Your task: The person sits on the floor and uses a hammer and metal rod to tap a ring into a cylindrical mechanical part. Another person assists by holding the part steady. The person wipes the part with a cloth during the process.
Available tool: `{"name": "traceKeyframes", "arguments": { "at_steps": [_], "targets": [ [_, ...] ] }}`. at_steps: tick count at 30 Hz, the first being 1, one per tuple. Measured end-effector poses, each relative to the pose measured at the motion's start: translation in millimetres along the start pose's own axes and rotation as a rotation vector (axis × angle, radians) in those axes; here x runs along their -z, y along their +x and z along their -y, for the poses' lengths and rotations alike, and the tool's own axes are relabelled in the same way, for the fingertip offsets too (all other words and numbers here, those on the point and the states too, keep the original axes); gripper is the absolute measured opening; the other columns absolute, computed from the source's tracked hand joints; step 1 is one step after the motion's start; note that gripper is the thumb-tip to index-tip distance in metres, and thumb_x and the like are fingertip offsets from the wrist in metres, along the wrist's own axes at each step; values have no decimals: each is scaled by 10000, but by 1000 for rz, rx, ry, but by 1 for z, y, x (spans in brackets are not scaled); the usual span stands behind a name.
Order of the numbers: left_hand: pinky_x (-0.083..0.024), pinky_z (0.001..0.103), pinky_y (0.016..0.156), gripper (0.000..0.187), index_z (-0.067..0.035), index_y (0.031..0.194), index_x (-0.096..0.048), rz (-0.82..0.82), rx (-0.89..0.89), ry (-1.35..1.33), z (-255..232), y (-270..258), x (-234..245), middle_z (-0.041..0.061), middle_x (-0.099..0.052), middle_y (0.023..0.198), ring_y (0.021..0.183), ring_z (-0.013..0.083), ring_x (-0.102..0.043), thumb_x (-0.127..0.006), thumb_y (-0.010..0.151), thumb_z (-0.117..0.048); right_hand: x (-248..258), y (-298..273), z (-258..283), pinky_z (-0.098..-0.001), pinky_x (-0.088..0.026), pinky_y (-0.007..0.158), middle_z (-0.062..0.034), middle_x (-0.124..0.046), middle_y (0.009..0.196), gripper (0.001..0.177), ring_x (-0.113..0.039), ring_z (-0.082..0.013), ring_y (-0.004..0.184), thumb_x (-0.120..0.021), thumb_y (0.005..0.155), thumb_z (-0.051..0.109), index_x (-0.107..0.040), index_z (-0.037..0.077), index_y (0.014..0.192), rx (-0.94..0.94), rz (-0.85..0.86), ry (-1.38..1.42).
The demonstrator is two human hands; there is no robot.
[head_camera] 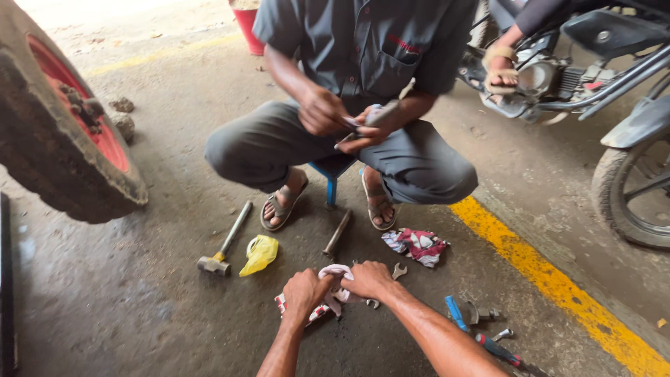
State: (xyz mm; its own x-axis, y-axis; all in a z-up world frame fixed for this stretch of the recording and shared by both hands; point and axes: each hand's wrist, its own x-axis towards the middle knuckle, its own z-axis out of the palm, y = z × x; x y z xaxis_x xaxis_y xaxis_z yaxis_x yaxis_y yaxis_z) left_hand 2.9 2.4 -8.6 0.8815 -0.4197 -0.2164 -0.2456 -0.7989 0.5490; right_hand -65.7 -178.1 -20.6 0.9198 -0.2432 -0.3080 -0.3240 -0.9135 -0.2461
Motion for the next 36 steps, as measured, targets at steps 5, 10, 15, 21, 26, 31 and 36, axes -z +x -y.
{"name": "traceKeyframes", "arguments": {
  "at_steps": [5,10,15,21,26,31,36],
  "targets": [
    [-561,505,828,568,-15,899,-790,-22,-4,2,3,2,-4,273,-729,875,887,441,-727,-655,773,-552,2,2,-1,-508,-559,881,-262,-733,939,483,-724,-420,937,-627,812,479,-786,47,957,4,-1,12],
    [-565,505,823,545,-24,900,-791,-37,-7,-14,3,1,-5,263,-734,877,877,431,-731,-660,770,-537,2,-1,-1,-515,-555,890,-263,-730,928,457,-721,-431,939,-627,806,464,-796,65,950,16,-33,23],
    [-563,496,836,563,-39,911,-800,-20,1,-29,-1,-3,1,258,-733,879,883,427,-730,-673,752,-564,3,0,-2,-518,-554,891,-264,-724,927,450,-716,-432,945,-636,803,465,-795,69,947,17,-39,13],
    [-561,490,843,617,-45,912,-800,-1,9,-39,-3,-7,8,253,-731,869,890,422,-728,-667,762,-628,3,2,-1,-504,-562,896,-256,-732,928,437,-725,-420,945,-625,807,453,-792,76,950,9,-22,4],
    [-560,493,830,635,-35,899,-790,-30,4,-38,-1,-8,7,253,-725,855,881,420,-726,-670,769,-644,6,-1,4,-503,-557,907,-244,-735,939,434,-722,-417,957,-620,808,457,-792,89,960,-1,-13,-1],
    [-564,493,810,553,-34,874,-791,-62,3,-76,3,-4,7,252,-727,834,845,419,-728,-675,761,-563,14,-1,10,-506,-554,911,-240,-734,954,443,-715,-417,973,-613,813,463,-792,86,963,-19,-19,23],
    [-567,491,789,485,-39,858,-797,-68,-18,-94,4,-1,7,246,-733,808,815,414,-732,-659,750,-491,16,-1,11,-497,-555,913,-236,-739,953,454,-723,-408,966,-614,815,476,-791,85,963,-31,-24,31]
  ]
}}
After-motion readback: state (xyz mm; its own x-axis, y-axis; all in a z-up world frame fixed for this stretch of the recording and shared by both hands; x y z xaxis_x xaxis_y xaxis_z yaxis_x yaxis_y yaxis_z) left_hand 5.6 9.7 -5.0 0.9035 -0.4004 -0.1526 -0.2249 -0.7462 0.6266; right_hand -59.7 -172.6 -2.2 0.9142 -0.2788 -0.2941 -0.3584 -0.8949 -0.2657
